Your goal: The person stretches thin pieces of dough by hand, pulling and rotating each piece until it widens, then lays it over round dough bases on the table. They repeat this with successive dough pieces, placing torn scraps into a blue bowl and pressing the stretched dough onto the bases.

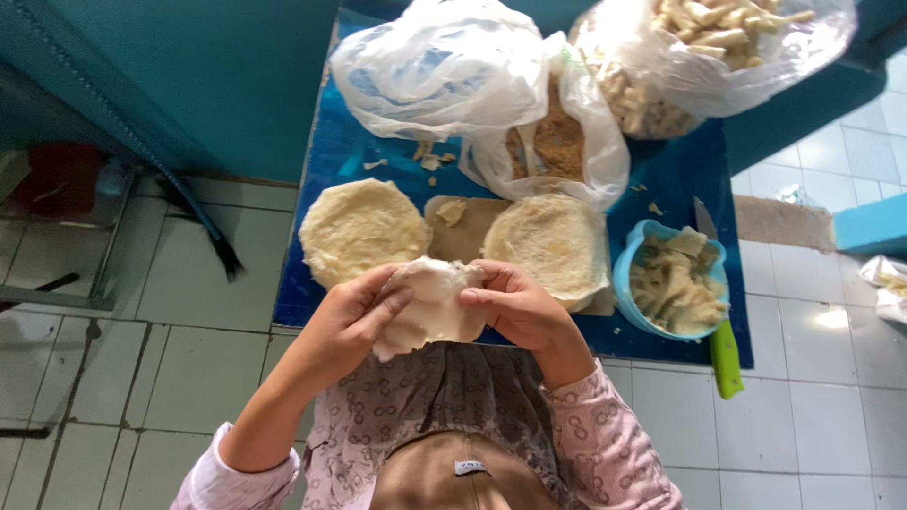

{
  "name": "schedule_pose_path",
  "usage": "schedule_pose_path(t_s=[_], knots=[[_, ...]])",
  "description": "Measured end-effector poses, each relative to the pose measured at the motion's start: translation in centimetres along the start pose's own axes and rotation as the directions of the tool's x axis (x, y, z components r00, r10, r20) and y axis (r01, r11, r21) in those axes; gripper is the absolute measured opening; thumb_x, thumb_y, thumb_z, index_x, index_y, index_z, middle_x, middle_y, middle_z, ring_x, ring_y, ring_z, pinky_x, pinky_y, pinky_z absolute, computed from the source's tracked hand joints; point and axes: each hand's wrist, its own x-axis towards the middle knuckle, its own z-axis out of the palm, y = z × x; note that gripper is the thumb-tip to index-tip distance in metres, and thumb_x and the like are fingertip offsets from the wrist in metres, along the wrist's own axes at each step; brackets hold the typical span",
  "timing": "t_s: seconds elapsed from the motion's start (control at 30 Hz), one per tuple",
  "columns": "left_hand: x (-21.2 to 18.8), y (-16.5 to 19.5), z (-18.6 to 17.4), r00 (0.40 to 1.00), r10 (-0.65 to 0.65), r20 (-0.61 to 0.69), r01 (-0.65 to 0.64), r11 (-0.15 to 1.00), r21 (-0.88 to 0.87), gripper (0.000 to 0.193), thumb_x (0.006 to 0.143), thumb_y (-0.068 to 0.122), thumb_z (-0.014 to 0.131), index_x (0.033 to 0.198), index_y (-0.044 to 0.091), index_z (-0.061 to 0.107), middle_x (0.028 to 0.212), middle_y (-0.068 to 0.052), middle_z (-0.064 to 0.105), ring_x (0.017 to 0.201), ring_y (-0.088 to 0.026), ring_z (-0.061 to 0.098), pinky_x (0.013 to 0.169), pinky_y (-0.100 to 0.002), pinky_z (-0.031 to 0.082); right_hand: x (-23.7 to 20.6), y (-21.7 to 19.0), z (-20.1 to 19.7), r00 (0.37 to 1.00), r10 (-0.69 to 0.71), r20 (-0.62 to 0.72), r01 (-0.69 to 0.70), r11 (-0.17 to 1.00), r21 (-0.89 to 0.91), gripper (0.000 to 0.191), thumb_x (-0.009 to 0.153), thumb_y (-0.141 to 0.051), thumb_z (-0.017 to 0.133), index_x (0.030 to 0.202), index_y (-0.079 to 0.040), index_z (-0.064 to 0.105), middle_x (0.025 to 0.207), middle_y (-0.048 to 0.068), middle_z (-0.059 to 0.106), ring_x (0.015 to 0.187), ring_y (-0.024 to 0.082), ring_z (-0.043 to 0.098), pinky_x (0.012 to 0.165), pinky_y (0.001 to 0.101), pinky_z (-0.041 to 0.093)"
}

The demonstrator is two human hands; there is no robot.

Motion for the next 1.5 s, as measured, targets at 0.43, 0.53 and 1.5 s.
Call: schedule_pose_path(t_s=[0.43, 0.53, 1.5], knots=[[2.3, 0.7, -5.3, 0.948, 0.143, -0.285, -0.14, 0.99, 0.031, 0.035, 0.096, 0.005, 0.054, 0.129, 0.001, 0.064, 0.107, -0.005, 0.076, 0.093, -0.008, 0.071, 0.079, -0.025, 0.06, 10.2, -2.2, 3.0, 0.966, -0.234, -0.111, 0.097, 0.722, -0.685, 0.014, 0.098, -0.008, 0.066, 0.107, 0.001, 0.07, 0.093, -0.002, 0.068, 0.084, 0.004, 0.061, 0.073, 0.021, 0.053], [3.6, 0.5, -6.5, 0.937, 0.181, -0.3, -0.188, 0.982, 0.007, 0.032, 0.101, 0.007, 0.055, 0.129, -0.002, 0.065, 0.108, -0.007, 0.076, 0.095, -0.009, 0.069, 0.082, -0.026, 0.058, 12.7, -2.6, 3.1, 0.98, -0.169, -0.103, 0.056, 0.738, -0.672, 0.013, 0.1, -0.009, 0.068, 0.104, 0.003, 0.069, 0.091, -0.002, 0.066, 0.082, 0.004, 0.058, 0.07, 0.0214, 0.05], [5.3, -1.4, -7.2, 0.686, 0.532, -0.497, -0.06, 0.722, 0.689, 0.036, 0.095, 0.009, 0.071, 0.131, 0.007, 0.065, 0.113, -0.009, 0.072, 0.087, -0.025, 0.068, 0.077, -0.038, 0.055, 13.1, -2.3, 5.9, 0.851, -0.518, -0.08, -0.008, 0.14, -0.99, 0.013, 0.093, -0.008, 0.071, 0.101, 0.003, 0.071, 0.089, 0.011, 0.071, 0.072, 0.017, 0.067, 0.066, 0.0301, 0.054]])
